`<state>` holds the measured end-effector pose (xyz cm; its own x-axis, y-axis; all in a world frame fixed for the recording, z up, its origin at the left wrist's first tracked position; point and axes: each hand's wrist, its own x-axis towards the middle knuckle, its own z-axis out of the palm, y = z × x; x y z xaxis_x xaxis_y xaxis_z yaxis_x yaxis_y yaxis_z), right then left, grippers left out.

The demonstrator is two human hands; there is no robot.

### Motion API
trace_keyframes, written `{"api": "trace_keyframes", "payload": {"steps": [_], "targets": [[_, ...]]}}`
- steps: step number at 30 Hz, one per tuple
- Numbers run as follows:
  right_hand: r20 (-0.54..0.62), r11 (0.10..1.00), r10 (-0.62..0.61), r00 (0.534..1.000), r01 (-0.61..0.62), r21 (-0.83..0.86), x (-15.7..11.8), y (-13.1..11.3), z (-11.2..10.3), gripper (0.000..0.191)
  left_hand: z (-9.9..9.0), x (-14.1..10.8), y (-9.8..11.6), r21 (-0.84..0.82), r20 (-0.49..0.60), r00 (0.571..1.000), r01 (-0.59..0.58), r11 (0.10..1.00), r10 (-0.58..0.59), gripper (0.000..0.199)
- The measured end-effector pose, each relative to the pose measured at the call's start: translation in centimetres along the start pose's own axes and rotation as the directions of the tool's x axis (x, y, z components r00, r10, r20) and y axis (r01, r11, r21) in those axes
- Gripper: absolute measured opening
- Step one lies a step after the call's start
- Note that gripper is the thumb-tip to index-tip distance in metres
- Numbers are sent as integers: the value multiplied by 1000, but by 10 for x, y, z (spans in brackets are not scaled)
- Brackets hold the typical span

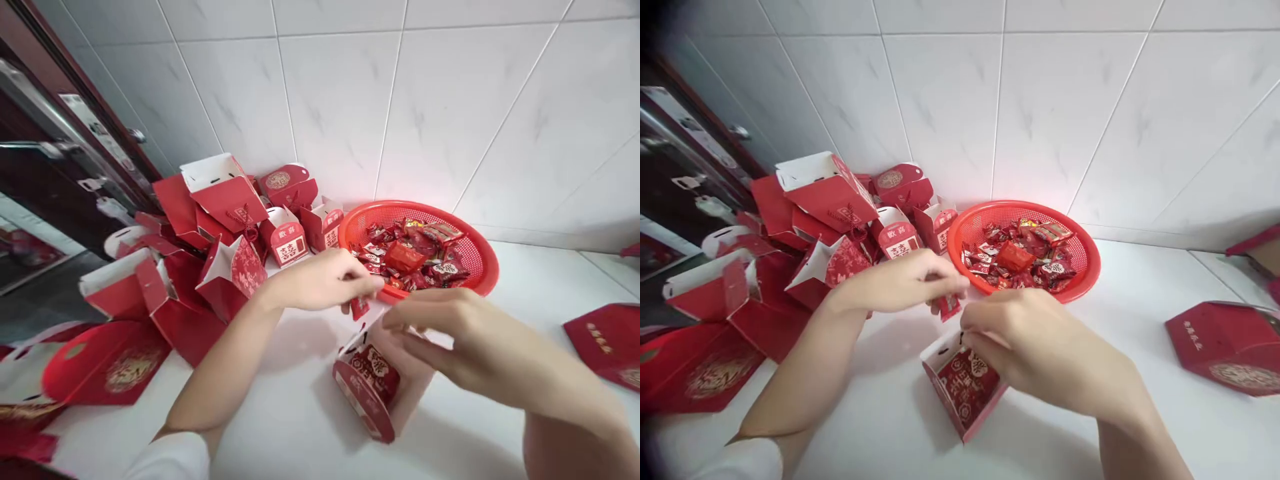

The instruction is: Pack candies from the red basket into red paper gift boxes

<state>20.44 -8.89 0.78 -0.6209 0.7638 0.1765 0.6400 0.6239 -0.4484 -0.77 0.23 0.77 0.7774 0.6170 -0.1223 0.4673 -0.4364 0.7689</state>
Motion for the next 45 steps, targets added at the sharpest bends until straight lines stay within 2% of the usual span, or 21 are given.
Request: {"api": "trace_keyframes", "payload": {"steps": [3, 5, 8, 13, 16, 19, 22, 25, 27, 31, 33, 36, 42, 45], "targets": [[-146, 988, 145, 979, -136, 71, 4, 7, -9, 24, -6, 0, 3, -197, -186, 982, -19, 980, -19, 34], [-206, 968, 237, 950, -213, 132, 8, 11, -9, 28, -7, 1, 4, -295, -227, 974, -51, 954, -18, 31], [-215, 938, 310, 926, -261, 229, 14, 16, -5, 34, -5, 3, 4, -367, -241, 970, -102, 925, 12, 31], [-268, 882, 349, 898, -218, 417, 19, 24, 3, 36, 3, 0, 5, -388, -301, 948, -224, 894, 107, 46], [-355, 853, 338, 872, -124, 508, 20, 24, 1, 27, 3, -1, 7, -401, -334, 939, -221, 889, 83, 56], [-401, 866, 308, 863, -79, 493, 15, 18, -8, 21, 1, -2, 7, -390, -333, 942, -176, 904, 40, 46], [-294, 885, 224, 929, -67, 461, 5, 11, -17, 18, -3, -5, 6, -270, -210, 978, -71, 960, 13, 35], [-92, 907, 126, 988, -77, 415, -5, 6, -19, 8, -1, -10, 6, 33, -73, 997, 12, 999, -9, 32], [25, 936, 69, 997, -73, 345, -7, 4, -16, 7, 2, -12, 8, 190, 34, 999, 22, 982, -29, 30], [165, 979, -38, 986, 4, 202, -5, 1, -4, 21, 8, -11, 11, 294, 224, 973, -11, 956, -57, 23], [200, 988, -78, 977, 49, 147, -5, 0, 2, 24, 9, -11, 11, 324, 243, 970, -71, 943, -11, 21], [201, 993, -101, 974, 86, 78, -8, -1, 9, 26, 9, -13, 13, 346, 216, 973, -158, 925, 85, 24], [130, 997, -24, 991, 33, -67, -21, -7, 22, 23, 12, -22, 15, 343, 154, 967, -244, 907, 202, 20], [172, 996, -20, 985, 34, -80, -20, -18, 25, 25, 15, -22, 17, 315, 141, 965, -256, 914, 222, 22]]}}
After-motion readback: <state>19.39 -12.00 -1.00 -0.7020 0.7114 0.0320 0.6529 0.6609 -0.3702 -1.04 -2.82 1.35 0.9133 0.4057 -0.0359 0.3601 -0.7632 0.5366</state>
